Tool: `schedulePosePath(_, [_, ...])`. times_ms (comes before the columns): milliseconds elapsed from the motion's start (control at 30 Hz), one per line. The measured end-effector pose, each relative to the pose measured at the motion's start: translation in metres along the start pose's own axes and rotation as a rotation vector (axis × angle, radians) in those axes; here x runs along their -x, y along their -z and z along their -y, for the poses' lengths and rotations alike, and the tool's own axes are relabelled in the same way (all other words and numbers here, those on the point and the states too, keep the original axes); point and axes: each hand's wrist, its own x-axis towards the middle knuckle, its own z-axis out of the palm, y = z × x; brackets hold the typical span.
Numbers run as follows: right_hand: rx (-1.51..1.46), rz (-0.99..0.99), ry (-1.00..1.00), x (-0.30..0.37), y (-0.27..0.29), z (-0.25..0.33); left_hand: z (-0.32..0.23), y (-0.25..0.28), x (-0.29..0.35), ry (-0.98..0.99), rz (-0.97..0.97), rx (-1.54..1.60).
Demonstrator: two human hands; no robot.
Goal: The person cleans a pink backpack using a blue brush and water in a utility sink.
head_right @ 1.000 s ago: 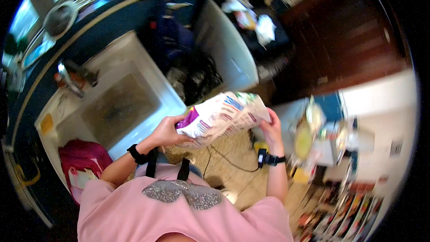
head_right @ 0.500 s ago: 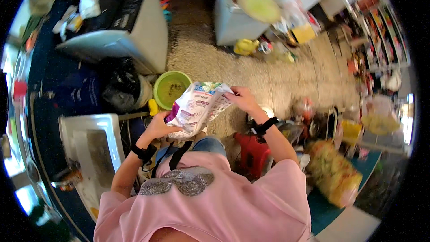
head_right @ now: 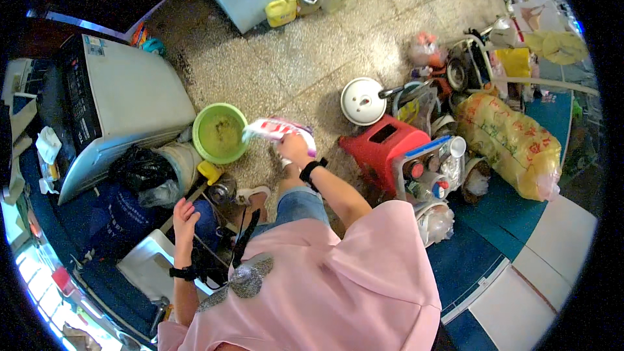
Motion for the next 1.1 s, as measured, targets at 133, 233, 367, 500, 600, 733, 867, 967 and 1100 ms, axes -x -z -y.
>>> schedulePosePath(133, [0.088,-0.018,-0.189,-0.02,-0.013,-0.071,-0.011,-0.008,0.007,0.111,0.026,0.096])
schedulePosePath(233, [-0.2,0.002,-0.385,-0.031,-0.035,-0.156,-0.033,-0.021,0.008,0.065,0.03,0.144])
schedulePosePath(367, [-0.548,0.034,-0.587,-0.048,-0.058,-0.204,-0.04,-0.03,-0.001,-0.006,-0.035,0.092])
schedulePosePath(500, [-0.597,0.04,-0.797,-0.055,-0.077,-0.255,-0.043,-0.049,-0.014,0.024,-0.051,0.064])
schedulePosePath(600, [-0.733,-0.07,-0.95,-0.043,-0.089,-0.328,-0.033,-0.065,-0.031,0.053,0.007,0.096])
schedulePosePath(733, [-0.638,0.164,-1.171,-0.045,-0.09,-0.315,-0.026,-0.069,-0.025,0.097,-0.041,0.094])
schedulePosePath(867, [-0.533,-0.022,-1.099,-0.033,-0.098,-0.324,-0.022,-0.072,-0.023,0.098,-0.025,0.122])
schedulePosePath(967, [-0.238,-0.027,-0.848,-0.037,-0.092,-0.294,-0.033,-0.067,-0.011,0.034,-0.004,0.111])
schedulePosePath(1100, [-0.522,0.209,-0.69,-0.052,-0.071,-0.217,-0.032,-0.044,0.026,-0.036,-0.108,0.267])
